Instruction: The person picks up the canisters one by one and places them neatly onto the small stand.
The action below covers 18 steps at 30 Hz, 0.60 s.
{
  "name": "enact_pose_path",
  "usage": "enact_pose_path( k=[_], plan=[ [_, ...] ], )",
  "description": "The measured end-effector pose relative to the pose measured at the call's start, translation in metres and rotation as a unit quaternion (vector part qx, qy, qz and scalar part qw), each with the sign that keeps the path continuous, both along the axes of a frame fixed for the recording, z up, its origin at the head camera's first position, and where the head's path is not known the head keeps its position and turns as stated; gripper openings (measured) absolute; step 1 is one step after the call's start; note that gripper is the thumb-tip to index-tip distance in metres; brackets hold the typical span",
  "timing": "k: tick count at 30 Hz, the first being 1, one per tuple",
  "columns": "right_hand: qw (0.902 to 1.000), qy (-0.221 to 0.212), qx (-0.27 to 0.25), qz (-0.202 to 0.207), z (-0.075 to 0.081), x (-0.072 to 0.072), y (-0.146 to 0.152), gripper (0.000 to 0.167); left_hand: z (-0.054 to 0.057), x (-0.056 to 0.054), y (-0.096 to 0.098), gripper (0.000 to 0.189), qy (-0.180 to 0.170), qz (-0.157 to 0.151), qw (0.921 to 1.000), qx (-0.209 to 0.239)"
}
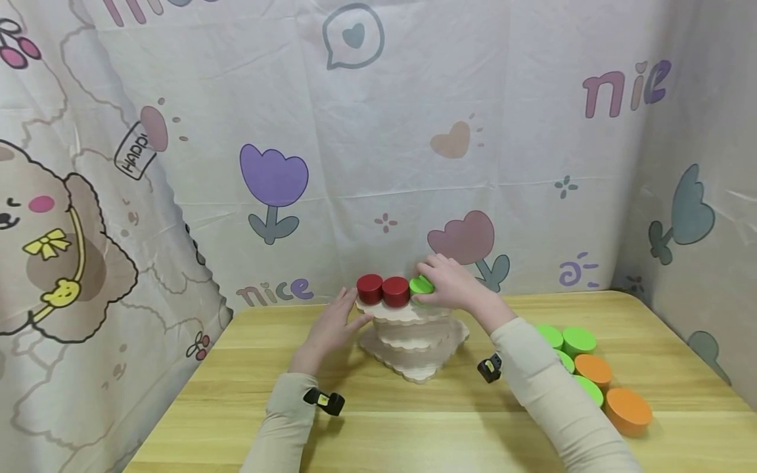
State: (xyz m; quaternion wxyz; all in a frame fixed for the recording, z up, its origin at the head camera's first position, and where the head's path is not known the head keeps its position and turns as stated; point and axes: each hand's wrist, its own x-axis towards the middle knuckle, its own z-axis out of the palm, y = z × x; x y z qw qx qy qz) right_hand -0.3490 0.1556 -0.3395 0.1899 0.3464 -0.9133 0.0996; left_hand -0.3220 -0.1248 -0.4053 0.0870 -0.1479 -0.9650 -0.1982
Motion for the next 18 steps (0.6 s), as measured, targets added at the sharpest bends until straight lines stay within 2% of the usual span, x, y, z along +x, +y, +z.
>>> enact_pose_path(
  k=[6,11,18],
  plan=[
    [0.9999,0.015,0.008,-0.002,0.001,0.004,0.000,0.040,-0.001,0.000,-0.001,0.085,-0.002,-0.002,1.0000,0.004],
    [0.9996,0.024,0.011,-0.004,0.006,0.014,0.003,0.045,0.000,0.000,-0.001,0.085,-0.002,-0.002,1.0000,0.002],
    [0.9982,0.058,0.004,0.012,0.008,0.027,0.013,0.047,0.000,-0.001,-0.001,0.086,-0.003,-0.005,1.0000,0.001]
  ],
)
